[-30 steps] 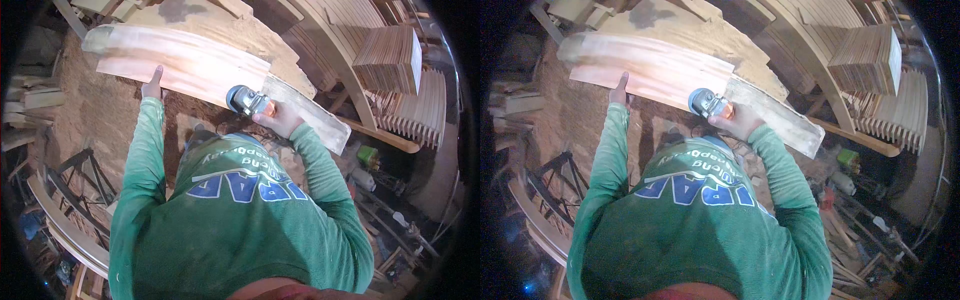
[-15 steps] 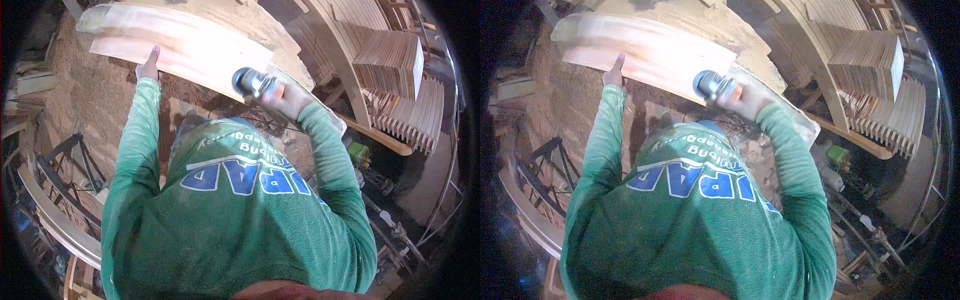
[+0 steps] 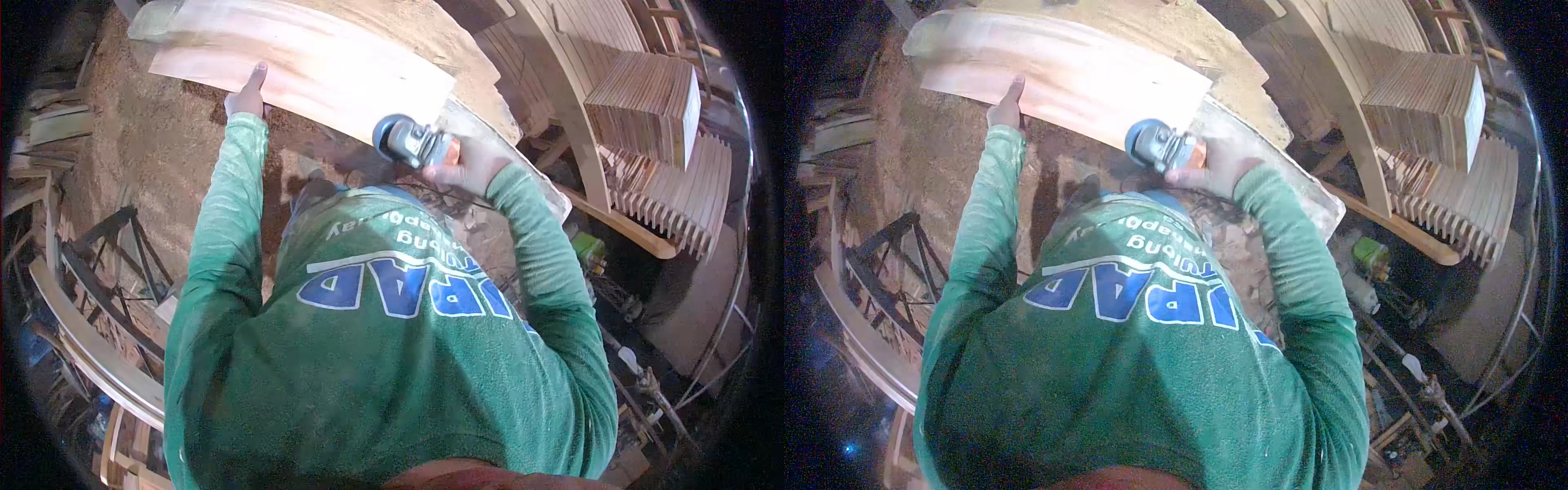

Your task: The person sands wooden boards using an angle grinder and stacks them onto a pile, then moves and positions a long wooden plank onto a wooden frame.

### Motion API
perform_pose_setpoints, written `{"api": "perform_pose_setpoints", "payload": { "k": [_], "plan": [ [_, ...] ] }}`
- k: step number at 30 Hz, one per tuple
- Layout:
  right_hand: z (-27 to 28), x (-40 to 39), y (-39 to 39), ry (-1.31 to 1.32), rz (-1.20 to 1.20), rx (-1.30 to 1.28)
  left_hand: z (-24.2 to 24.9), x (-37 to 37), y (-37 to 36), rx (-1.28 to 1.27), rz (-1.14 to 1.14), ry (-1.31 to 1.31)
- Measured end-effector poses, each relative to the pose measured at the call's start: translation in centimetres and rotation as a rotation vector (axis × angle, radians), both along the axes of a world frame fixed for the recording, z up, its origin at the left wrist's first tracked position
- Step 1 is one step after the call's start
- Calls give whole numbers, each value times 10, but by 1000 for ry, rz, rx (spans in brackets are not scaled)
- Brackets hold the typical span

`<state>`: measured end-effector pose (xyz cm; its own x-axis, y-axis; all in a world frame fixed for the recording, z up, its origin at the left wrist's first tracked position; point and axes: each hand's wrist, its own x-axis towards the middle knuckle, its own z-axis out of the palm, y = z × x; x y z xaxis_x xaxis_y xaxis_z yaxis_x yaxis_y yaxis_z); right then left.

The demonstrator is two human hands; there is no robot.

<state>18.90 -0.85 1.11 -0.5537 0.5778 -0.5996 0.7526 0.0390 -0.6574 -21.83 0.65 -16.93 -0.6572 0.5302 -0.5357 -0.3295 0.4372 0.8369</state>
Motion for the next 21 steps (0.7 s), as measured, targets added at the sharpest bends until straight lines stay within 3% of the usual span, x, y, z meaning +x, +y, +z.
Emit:
{"api": "perform_pose_setpoints", "payload": {
  "k": [6, 9, 11, 13, 15, 16, 17, 19, 21],
  "plan": [
    [4, -16, 66, -118, -401, 39, -13, -9, 1, -41, -66, 58],
    [1, -25, 43, -176, -227, 47, 13, 2, -3, 30, -101, 62],
    [-12, -23, 19, 57, -31, 35, 20, 5, -2, -21, -117, 58],
    [1, -28, 12, -6, 17, 14, 18, 5, -1, -67, -85, 73],
    [-16, -14, 28, 63, -96, -11, 19, 4, -2, -45, -104, 81],
    [19, -25, 42, -226, -145, 9, 19, 5, -2, -33, -117, 85],
    [16, -16, 65, -370, -201, -16, 21, 5, -2, -43, -132, 91],
    [-29, 15, 87, -195, -477, -34, 25, 5, -3, -62, -159, 104],
    [-55, 30, 79, -156, -336, 129, 35, 10, -4, -91, -150, 102]
  ]
}}
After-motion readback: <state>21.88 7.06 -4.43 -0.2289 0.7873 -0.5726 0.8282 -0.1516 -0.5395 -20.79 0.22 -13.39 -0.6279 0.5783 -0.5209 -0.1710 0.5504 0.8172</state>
